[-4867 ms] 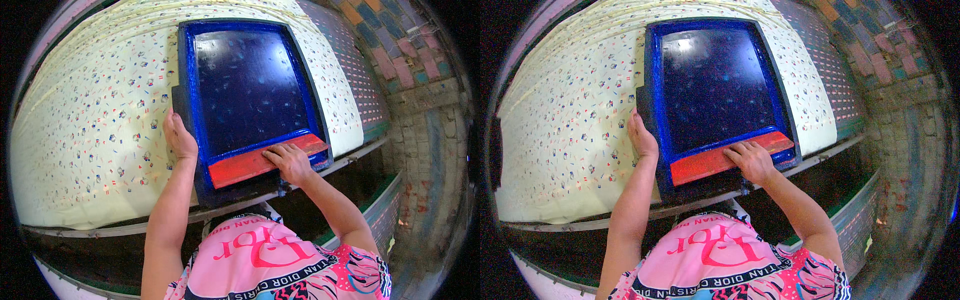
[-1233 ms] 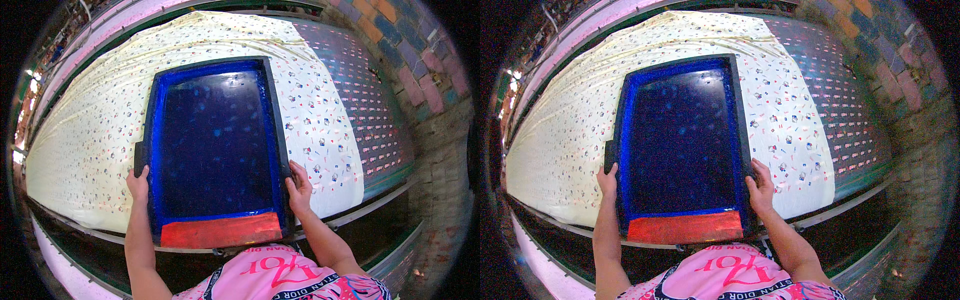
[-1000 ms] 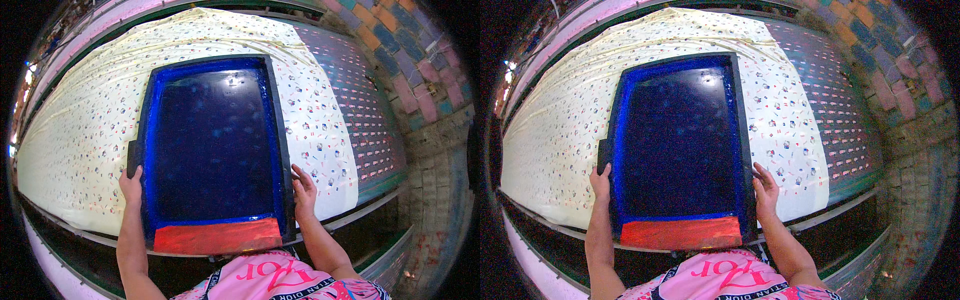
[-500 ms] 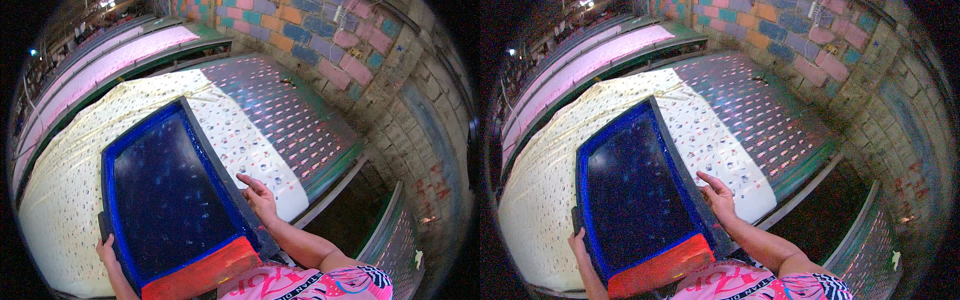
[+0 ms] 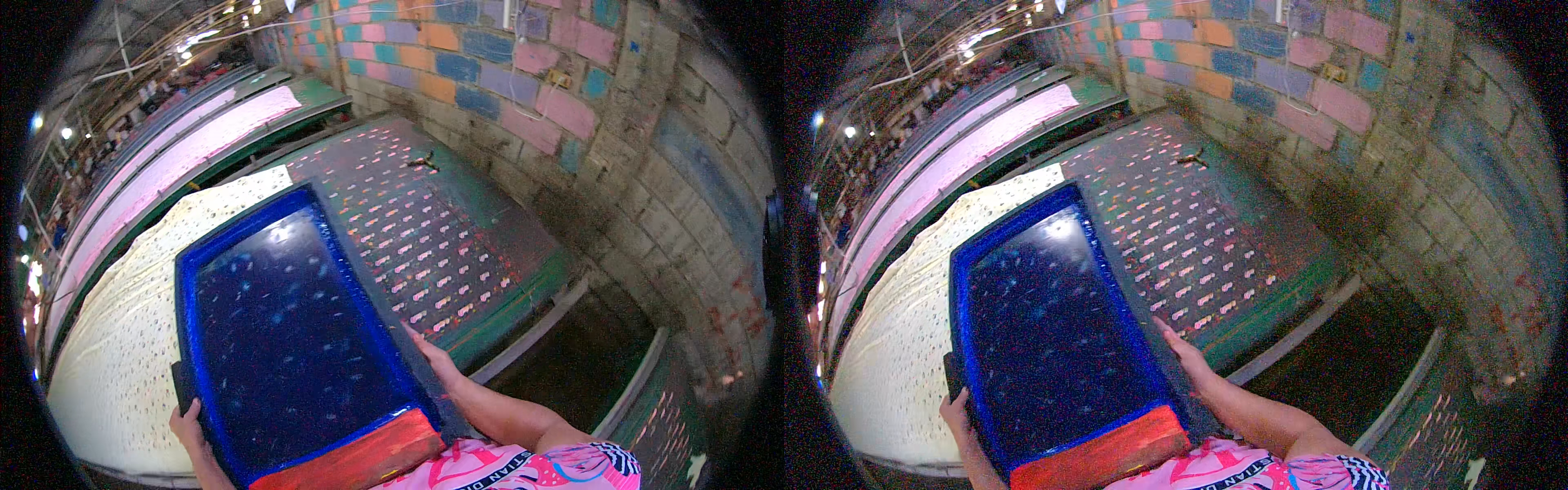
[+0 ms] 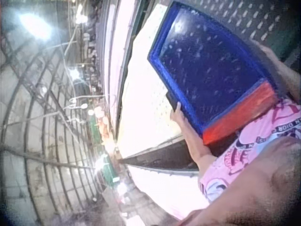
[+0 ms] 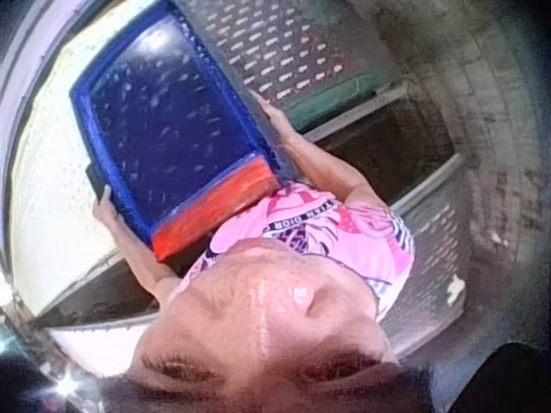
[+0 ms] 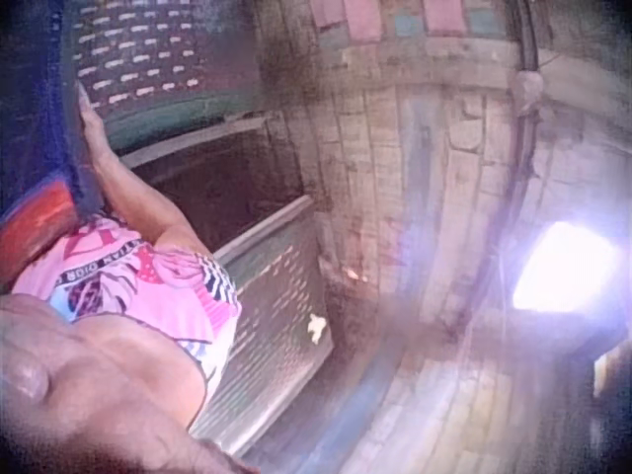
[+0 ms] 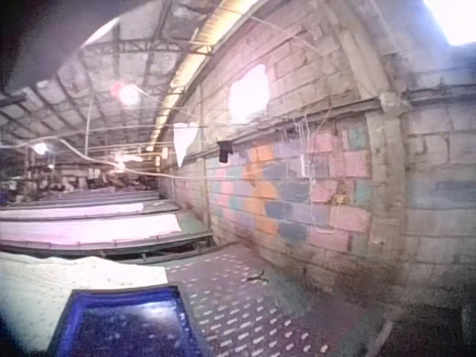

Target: The person holds a screen printing frame and repeatedly uses a red squeegee to pull dark ink across the mesh onto a patterned fabric below. The person repositions the frame and repeats the squeegee strokes multiple times.

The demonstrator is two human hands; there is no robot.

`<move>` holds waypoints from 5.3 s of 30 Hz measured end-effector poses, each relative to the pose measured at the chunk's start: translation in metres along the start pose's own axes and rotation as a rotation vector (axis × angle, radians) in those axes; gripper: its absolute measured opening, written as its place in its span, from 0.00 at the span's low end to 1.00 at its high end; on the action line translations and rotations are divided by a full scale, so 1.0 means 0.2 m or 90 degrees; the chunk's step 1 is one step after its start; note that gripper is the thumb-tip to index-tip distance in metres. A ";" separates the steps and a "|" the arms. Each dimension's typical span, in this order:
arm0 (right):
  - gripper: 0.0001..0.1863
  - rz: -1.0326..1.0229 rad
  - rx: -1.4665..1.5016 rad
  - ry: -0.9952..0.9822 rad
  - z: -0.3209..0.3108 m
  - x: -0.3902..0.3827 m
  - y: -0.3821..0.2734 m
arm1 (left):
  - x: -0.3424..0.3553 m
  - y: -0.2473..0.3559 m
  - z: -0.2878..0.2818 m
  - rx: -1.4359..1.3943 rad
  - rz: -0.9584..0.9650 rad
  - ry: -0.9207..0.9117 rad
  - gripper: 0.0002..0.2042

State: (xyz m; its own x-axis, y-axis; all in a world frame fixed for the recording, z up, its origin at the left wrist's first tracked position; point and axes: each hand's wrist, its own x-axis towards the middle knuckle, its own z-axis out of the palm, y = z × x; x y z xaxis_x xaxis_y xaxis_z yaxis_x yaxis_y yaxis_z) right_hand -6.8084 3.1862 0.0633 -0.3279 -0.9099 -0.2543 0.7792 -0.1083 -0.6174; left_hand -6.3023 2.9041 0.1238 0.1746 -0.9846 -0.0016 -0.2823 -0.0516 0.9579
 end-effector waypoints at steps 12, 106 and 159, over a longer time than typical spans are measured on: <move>0.39 -0.036 -0.062 -0.020 -0.37 -0.12 -0.52 | -0.37 0.33 0.56 -0.027 0.033 0.000 0.10; 0.39 0.231 -0.181 -0.111 -2.21 3.90 -4.21 | 0.02 1.68 5.12 -0.366 -0.067 0.296 0.18; 0.41 0.080 -0.322 -0.168 -1.00 11.20 -5.59 | 6.09 2.82 8.69 -0.336 0.021 0.325 0.21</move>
State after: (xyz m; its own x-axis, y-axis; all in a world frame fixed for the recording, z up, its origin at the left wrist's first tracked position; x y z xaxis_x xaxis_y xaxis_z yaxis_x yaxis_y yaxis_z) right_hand -8.5205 1.3499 0.0344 -0.0543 -0.9793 -0.1950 0.4297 0.1534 -0.8899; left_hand -7.8881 1.3858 0.1641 0.6281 -0.7771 0.0397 0.1742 0.1901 0.9662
